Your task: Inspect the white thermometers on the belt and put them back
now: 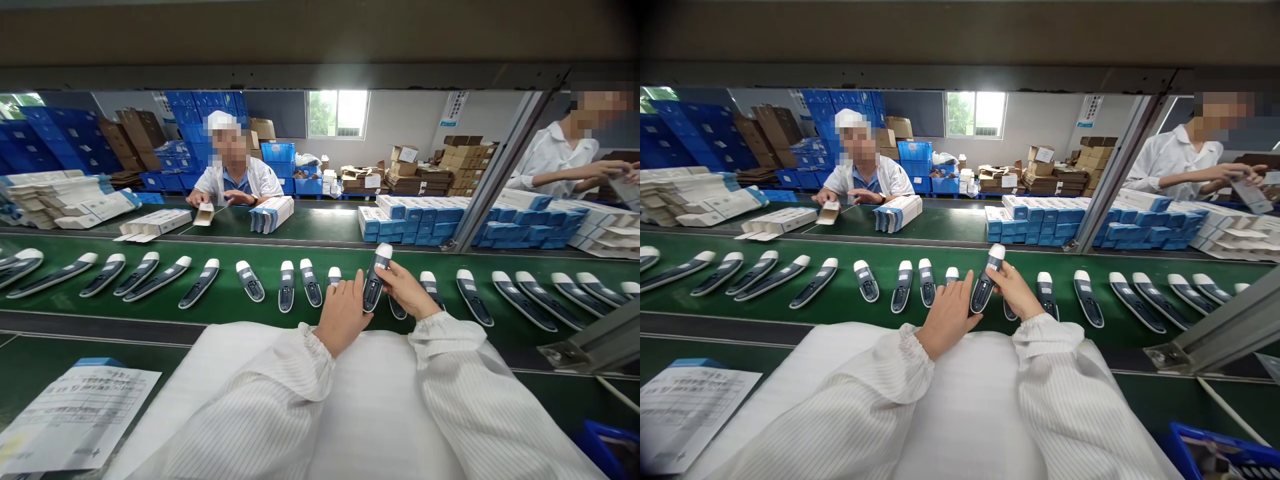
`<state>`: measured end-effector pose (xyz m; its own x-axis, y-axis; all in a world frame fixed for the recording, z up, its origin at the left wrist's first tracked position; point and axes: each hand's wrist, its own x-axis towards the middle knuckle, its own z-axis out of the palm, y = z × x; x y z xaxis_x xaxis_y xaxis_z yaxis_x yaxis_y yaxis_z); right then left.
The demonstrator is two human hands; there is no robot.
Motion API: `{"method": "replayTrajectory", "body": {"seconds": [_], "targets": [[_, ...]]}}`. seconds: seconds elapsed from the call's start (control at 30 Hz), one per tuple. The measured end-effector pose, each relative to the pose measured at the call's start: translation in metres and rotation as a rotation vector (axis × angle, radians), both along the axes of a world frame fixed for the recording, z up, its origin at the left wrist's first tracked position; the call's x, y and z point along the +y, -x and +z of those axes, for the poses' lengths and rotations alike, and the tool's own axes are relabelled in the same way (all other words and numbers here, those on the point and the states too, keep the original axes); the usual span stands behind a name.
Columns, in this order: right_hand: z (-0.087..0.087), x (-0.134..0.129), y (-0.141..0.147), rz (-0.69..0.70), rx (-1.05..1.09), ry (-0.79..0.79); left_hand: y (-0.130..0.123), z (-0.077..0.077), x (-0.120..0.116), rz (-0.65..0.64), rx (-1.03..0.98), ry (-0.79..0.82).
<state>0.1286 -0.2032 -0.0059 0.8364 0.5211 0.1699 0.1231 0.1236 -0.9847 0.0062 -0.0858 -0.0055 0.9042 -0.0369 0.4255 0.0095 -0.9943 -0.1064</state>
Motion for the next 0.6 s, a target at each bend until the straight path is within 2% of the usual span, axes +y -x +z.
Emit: {"method": "replayTrajectory", "body": {"seconds": [0.1, 0.2, 0.27, 0.37, 0.43, 0.6], "targets": [[-0.004, 0.0, -0.003, 0.036, -0.02, -0.047, 0.005, 0.004, 0.01, 0.077, 0.086, -0.004], [-0.013, 0.0, -0.009, 0.018, -0.069, 0.038, 0.008, 0.009, 0.021, 0.096, 0.189, -0.003], [-0.02, 0.002, -0.013, -0.013, -0.129, 0.186, 0.009, 0.011, 0.027, 0.062, 0.25, 0.011], [-0.027, 0.003, -0.018, -0.114, -0.299, 0.552, 0.011, 0.013, 0.033, -0.021, 0.307, 0.062], [-0.03, 0.003, -0.019, -0.181, -0.393, 0.734, 0.012, 0.014, 0.034, -0.068, 0.315, 0.102], [-0.019, 0.002, -0.01, -0.367, -0.563, 0.876, 0.011, 0.013, 0.033, -0.157, 0.29, 0.216]]}}
